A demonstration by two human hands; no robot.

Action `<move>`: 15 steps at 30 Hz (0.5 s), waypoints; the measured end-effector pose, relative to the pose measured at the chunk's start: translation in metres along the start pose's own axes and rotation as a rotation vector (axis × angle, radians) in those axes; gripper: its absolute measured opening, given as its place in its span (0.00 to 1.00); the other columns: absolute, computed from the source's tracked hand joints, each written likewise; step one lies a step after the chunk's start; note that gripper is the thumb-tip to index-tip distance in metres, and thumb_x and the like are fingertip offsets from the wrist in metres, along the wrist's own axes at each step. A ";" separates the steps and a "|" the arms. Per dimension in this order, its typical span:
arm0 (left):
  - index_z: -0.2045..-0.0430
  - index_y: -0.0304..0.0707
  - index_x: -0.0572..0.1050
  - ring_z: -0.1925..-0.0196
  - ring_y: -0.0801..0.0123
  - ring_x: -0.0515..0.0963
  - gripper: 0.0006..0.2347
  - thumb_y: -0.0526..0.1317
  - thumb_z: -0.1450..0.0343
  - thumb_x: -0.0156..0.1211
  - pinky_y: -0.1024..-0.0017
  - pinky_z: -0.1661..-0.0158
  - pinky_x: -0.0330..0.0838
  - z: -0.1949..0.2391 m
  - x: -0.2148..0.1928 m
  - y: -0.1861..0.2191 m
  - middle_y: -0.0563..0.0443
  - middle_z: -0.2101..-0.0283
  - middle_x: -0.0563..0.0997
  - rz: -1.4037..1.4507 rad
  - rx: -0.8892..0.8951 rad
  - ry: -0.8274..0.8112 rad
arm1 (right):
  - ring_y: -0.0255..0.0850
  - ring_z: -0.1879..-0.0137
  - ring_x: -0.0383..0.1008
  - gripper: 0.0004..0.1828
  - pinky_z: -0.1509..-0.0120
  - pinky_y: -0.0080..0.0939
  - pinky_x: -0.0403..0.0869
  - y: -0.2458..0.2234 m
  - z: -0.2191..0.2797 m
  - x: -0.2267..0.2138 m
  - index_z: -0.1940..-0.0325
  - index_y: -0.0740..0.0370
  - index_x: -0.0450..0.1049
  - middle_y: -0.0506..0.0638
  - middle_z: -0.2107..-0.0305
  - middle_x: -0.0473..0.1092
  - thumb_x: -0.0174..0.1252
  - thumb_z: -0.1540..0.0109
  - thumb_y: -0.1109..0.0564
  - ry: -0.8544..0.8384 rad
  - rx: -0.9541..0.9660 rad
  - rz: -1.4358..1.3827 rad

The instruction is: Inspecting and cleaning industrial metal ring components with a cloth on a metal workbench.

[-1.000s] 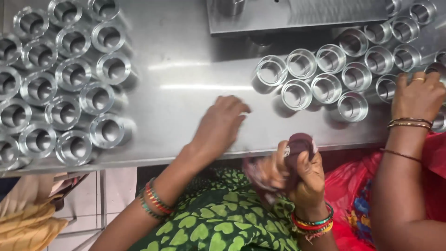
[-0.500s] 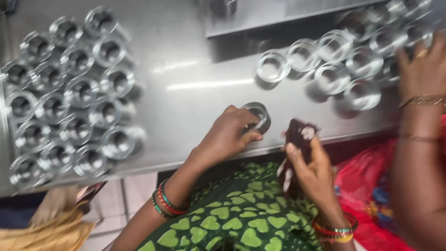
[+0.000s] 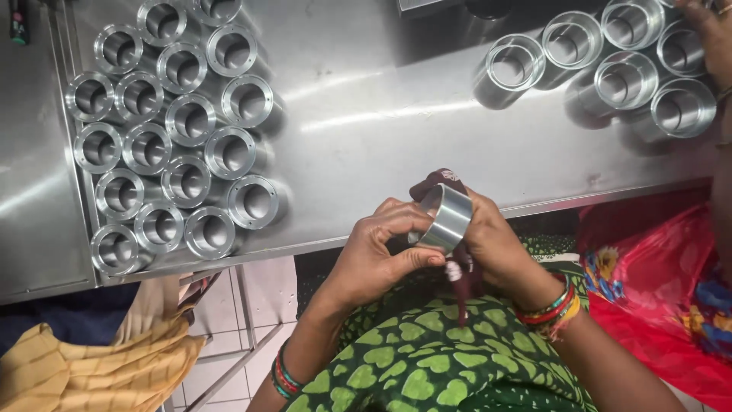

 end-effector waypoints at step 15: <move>0.64 0.36 0.81 0.49 0.67 0.75 0.16 0.49 0.36 0.72 0.63 0.47 0.68 -0.005 0.017 -0.026 0.50 0.61 0.81 0.097 -0.342 -0.104 | 0.40 0.44 0.80 0.27 0.41 0.37 0.80 -0.083 0.040 0.061 0.40 0.66 0.73 0.55 0.49 0.75 0.52 0.44 0.72 0.202 -0.576 1.115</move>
Point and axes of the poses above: each hand's wrist, its own z-axis away from the middle knuckle, its own x-axis out of the palm, y = z × x, the point moved 9 cm from there along -z, towards the middle knuckle
